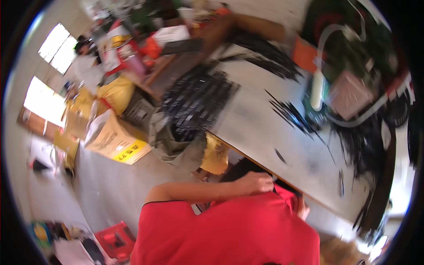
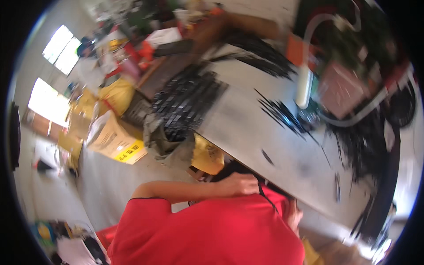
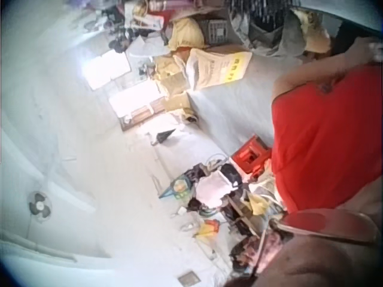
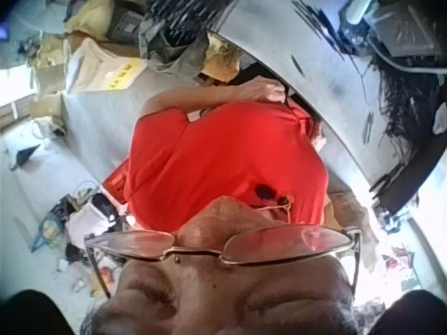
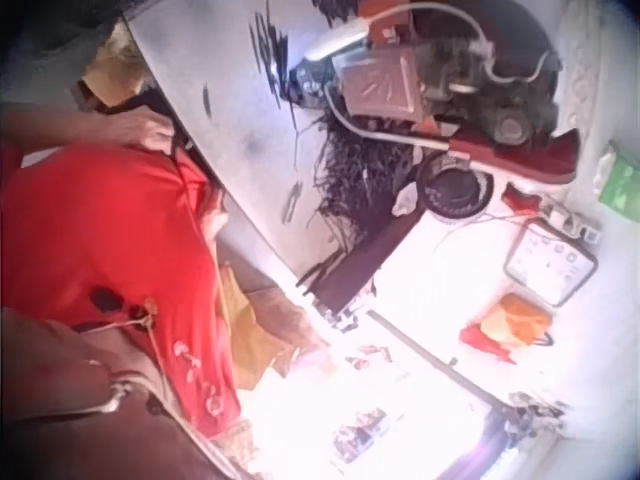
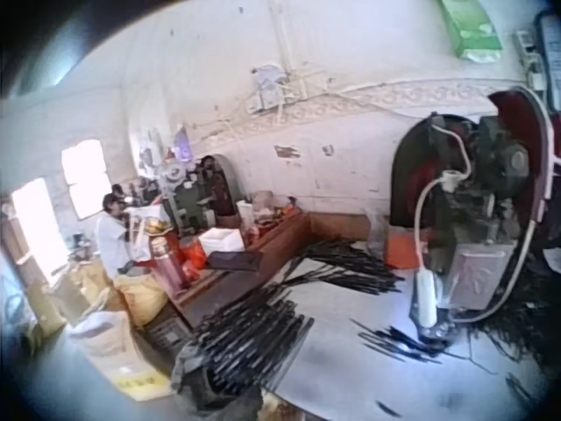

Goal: The person repeatedly feeds thin black metal rods into a manual bending machine, pulls the lever to bend them, and removes the finished pieces. The person handles the rods one at a time and places the bent rods into a pile on the table.

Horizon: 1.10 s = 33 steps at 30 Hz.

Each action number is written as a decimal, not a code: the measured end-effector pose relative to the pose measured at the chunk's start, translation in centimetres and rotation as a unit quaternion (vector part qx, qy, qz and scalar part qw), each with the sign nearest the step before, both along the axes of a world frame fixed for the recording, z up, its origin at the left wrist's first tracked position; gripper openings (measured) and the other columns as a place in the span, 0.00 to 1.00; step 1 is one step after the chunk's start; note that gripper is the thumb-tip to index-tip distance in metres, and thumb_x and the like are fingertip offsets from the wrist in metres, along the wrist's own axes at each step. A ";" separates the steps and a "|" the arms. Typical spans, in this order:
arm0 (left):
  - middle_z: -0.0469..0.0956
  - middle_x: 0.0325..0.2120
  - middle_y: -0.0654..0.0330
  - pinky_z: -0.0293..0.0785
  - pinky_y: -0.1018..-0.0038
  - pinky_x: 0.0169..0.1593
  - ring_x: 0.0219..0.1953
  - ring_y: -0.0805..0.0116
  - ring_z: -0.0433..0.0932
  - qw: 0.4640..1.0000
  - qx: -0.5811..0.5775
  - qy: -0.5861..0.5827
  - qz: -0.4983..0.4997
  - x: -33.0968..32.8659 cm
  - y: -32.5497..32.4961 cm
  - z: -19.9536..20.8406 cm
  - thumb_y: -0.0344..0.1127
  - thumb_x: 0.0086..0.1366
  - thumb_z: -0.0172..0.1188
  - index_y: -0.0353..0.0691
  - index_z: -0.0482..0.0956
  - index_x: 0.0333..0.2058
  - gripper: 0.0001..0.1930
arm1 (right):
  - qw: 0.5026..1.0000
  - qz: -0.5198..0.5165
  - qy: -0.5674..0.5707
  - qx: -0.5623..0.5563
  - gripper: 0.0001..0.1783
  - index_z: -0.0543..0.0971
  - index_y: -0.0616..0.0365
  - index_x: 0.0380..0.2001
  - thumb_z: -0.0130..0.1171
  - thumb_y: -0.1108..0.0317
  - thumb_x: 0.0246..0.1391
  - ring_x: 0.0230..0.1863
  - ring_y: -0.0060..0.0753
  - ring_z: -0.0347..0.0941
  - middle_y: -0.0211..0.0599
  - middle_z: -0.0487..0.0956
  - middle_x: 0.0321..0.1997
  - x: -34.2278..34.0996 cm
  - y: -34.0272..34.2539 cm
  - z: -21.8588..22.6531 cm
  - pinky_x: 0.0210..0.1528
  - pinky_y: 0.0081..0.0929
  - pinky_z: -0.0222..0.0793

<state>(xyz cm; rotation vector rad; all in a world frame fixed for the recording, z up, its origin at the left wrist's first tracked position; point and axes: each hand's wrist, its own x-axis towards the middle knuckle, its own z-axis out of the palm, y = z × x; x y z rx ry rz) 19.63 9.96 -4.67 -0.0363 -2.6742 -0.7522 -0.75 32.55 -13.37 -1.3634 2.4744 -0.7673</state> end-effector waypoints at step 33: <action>0.75 0.27 0.60 0.72 0.67 0.36 0.33 0.59 0.75 0.979 -0.105 0.045 0.170 -12.0 -12.4 3.8 0.27 0.53 0.63 0.40 0.79 0.29 0.04 | 0.983 -0.036 0.152 0.094 0.04 0.77 0.65 0.25 0.56 0.75 0.46 0.32 0.54 0.77 0.51 0.78 0.28 -13.2 -12.3 15.1 0.34 0.43 0.72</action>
